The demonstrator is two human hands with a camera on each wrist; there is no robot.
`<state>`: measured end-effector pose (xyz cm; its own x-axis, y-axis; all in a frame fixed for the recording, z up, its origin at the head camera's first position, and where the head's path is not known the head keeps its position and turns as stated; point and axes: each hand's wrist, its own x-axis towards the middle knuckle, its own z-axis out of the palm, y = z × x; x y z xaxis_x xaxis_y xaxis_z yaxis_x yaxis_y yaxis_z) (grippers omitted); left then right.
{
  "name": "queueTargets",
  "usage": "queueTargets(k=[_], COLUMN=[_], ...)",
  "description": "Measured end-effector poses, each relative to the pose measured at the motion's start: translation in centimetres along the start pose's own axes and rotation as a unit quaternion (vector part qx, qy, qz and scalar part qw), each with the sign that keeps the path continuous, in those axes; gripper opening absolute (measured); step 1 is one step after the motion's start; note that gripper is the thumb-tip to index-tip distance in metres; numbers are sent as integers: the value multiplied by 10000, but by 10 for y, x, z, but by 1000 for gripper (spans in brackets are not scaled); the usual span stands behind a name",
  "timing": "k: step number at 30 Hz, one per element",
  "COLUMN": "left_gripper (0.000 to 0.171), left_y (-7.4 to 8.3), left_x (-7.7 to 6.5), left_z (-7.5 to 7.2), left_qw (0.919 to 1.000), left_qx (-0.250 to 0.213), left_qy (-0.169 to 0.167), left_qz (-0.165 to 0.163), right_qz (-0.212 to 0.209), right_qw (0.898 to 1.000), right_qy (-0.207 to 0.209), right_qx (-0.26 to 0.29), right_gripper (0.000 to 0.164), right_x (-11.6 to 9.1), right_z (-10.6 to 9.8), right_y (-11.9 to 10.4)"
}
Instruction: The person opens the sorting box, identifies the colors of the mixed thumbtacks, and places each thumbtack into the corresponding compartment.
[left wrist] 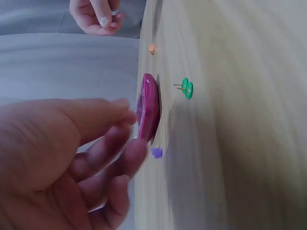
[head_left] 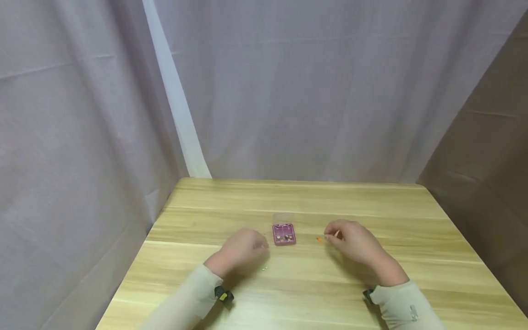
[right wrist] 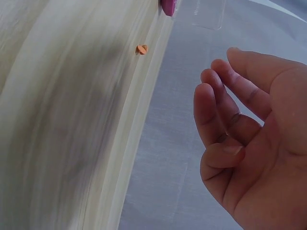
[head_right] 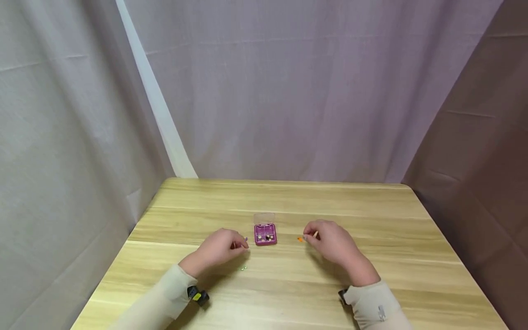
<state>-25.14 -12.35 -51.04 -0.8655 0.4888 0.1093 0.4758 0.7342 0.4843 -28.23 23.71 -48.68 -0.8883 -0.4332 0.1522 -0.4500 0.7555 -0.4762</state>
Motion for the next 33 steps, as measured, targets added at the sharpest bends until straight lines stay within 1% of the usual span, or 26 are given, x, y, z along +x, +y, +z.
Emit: queueTargets(k=[3,6,8,11,13,18,22,25,29,31,33], left_gripper=[37,26,22,23,25,29,24,22,24,27,30], left_y=[-1,-1,0,0,1,2,4,4,0,-1,-3], left_x=[-13,-25,-30,-32,-31,-25,-26,-26,-24,-23,-22], left_z=[0,5,10,15,15,10,7,9,16,16,15], left_qw=[9993,9972,9961,9966,9974,9983,9981,9979,9984,9984,9984], left_qx=[-64,-166,-201,-96,-23,79,-14,-101,5,119,165], left_qy=[-362,-712,-834,-784,-702,-584,-600,-630,-549,-488,-449], left_qz=[0,-160,-224,-215,-141,-29,-105,-109,107,242,289], right_qz=[82,135,179,173,190,228,211,256,301,276,249], right_qw=[9999,9996,9994,9994,9995,9996,9997,9996,9994,9995,9996], right_qy=[-34,-142,-204,-195,-158,-66,-79,-91,-86,-75,-63], right_qx=[87,185,220,212,185,121,100,99,110,107,94], right_gripper=[4,5,5,5,5,4,4,4,4,3,4], right_x=[-2,-4,-5,-5,-4,-1,-1,0,0,0,0], right_z=[-2,-1,1,4,5,1,1,2,2,2,2], right_y=[-3,-5,-7,-8,-8,-6,-4,-3,-3,-3,-4])
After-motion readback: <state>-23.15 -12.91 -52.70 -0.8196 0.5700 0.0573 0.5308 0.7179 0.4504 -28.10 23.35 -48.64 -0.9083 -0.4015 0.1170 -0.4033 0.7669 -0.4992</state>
